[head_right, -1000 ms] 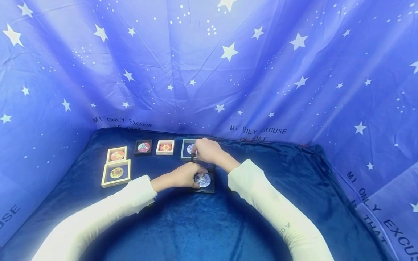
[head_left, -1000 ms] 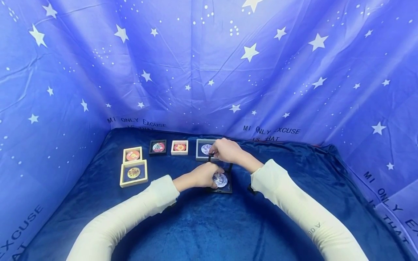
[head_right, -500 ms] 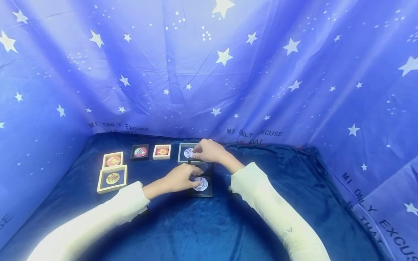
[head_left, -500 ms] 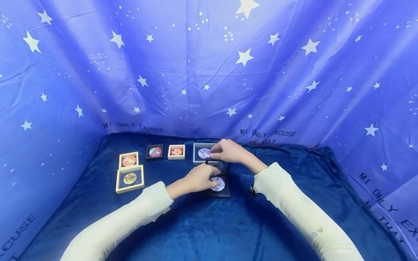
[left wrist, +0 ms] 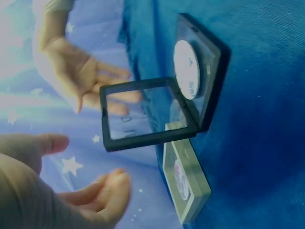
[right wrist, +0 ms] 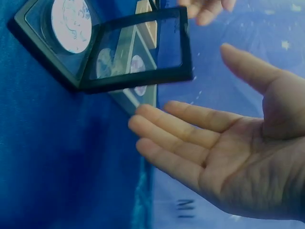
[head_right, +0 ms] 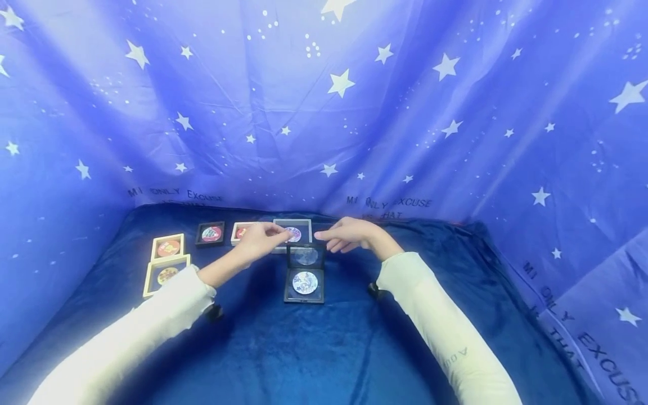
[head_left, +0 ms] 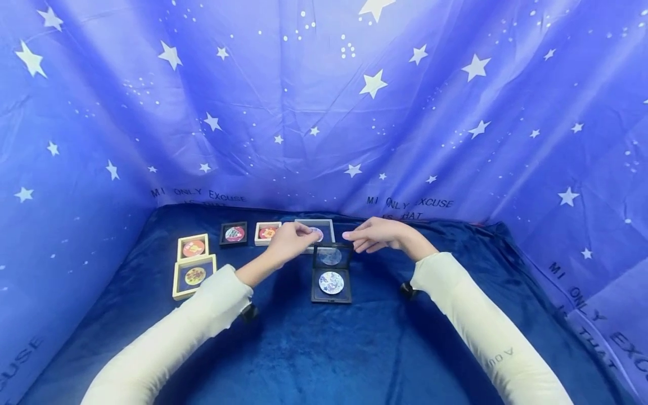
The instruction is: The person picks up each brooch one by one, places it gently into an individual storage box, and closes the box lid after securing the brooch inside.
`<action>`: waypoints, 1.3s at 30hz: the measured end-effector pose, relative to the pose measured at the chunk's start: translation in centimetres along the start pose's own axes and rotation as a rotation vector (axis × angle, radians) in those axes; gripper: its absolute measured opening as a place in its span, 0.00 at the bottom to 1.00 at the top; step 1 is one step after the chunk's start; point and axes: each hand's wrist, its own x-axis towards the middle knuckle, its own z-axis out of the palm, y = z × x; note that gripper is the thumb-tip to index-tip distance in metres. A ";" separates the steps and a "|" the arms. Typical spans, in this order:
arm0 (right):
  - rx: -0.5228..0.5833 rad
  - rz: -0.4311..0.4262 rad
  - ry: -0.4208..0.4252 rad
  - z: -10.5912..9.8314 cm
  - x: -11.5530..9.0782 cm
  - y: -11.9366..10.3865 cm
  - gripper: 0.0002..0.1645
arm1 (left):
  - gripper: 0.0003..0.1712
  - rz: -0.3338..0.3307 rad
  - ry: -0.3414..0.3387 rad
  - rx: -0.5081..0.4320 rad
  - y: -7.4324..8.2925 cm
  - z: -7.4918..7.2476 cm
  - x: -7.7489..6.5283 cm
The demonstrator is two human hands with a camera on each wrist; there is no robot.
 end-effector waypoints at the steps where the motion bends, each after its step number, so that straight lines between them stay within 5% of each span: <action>1: 0.025 0.006 -0.023 -0.3 0.1 0.4 0.43 | 0.24 -0.063 -0.054 -0.049 -0.1 -0.2 0.2; 7: 0.160 0.044 -0.121 -0.9 0.6 1.9 0.45 | 0.41 -0.351 -0.335 -0.242 -0.7 -1.1 1.1; 14: 0.266 0.088 -0.148 -0.4 1.1 2.4 0.45 | 0.47 -0.457 -0.478 -0.310 -1.3 -2.2 1.9; 39: 0.292 0.117 -0.177 0.5 2.6 3.4 0.45 | 0.45 -0.493 -0.498 -0.319 -2.6 -0.6 3.0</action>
